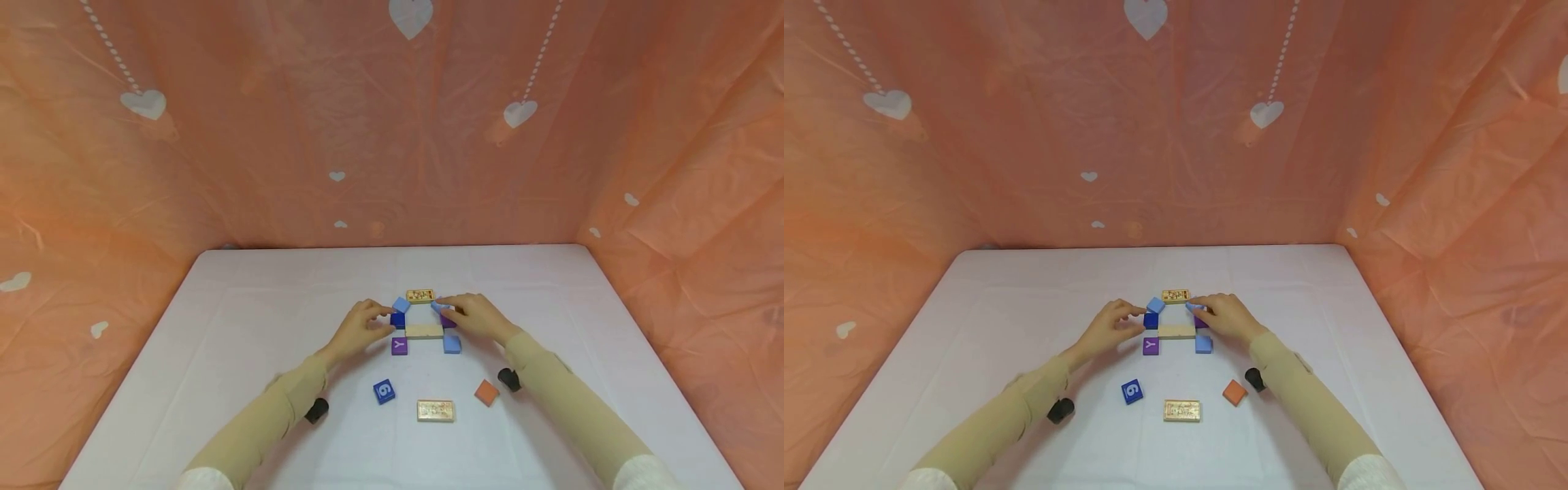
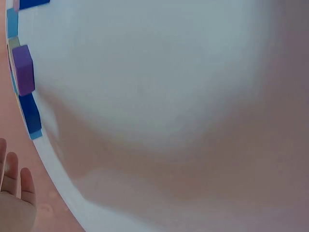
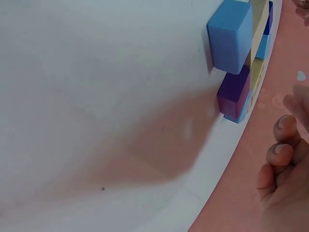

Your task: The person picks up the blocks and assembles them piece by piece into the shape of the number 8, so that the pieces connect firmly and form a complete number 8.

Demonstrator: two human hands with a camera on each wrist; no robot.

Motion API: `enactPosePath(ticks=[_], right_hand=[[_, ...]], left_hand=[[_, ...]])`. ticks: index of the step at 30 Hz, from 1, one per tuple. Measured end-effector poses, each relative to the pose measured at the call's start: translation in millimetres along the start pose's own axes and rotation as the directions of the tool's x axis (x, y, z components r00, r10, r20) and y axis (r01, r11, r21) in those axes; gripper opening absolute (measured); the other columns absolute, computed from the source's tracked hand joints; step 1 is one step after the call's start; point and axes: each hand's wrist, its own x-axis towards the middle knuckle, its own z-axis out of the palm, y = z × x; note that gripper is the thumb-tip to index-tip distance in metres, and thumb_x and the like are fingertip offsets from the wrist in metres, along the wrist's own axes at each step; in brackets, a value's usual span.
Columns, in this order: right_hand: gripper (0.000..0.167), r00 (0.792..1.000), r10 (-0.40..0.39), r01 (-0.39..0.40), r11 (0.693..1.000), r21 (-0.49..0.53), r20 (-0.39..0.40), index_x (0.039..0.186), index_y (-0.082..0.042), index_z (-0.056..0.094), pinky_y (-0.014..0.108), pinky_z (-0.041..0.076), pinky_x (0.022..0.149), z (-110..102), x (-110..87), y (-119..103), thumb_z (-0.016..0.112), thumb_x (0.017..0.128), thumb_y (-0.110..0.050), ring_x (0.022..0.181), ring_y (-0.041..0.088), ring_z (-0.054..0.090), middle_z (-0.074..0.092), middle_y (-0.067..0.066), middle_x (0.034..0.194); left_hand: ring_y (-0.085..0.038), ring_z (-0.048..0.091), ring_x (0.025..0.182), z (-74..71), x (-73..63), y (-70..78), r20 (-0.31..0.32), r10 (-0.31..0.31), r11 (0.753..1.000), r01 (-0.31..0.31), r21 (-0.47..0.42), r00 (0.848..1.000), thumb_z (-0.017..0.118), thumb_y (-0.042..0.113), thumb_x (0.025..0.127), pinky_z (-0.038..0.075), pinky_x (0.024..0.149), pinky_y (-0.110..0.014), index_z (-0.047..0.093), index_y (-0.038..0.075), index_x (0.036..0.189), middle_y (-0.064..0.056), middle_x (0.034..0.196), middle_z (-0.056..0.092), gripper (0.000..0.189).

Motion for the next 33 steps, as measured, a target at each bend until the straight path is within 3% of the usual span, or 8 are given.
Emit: enactPosePath(ticks=[13,24,33], right_hand=[[0.037,0.999,-0.040,0.040,0.999,-0.013,0.006,0.123,-0.015,0.062,0.025,0.035,0.064,-4,-23.6,-3,0.060,0.090,-0.031,0.068,0.010,0.043,0.053,-0.006,0.071],[0.039,0.999,-0.006,0.006,1.000,-0.011,0.040,0.124,-0.019,0.061,0.025,0.033,0.064,1,-36.0,-3,0.063,0.087,-0.034,0.069,0.011,0.042,0.048,-0.006,0.068],[0.040,0.997,-0.074,0.075,0.997,-0.022,0.035,0.121,-0.013,0.063,0.020,0.035,0.061,3,-45.6,5,0.068,0.084,-0.028,0.067,0.007,0.041,0.050,-0.008,0.070]], left_hand=[[-0.019,0.050,0.095,5.6,-16.6,7.1,0.025,0.043,0.999,-0.043,0.027,0.999,0.072,0.025,0.079,0.040,0.082,-0.032,0.065,0.011,0.115,-0.006,0.105,0.061,0.039],[-0.014,0.045,0.087,11.9,-20.5,4.5,0.037,0.029,0.997,-0.031,0.066,0.999,0.072,0.026,0.078,0.036,0.075,-0.026,0.065,0.011,0.113,-0.003,0.100,0.060,0.038],[-0.012,0.045,0.086,15.0,-20.8,1.9,0.052,-0.004,0.996,0.000,0.090,0.999,0.073,0.027,0.079,0.036,0.074,-0.025,0.065,0.012,0.112,-0.001,0.098,0.059,0.037]])
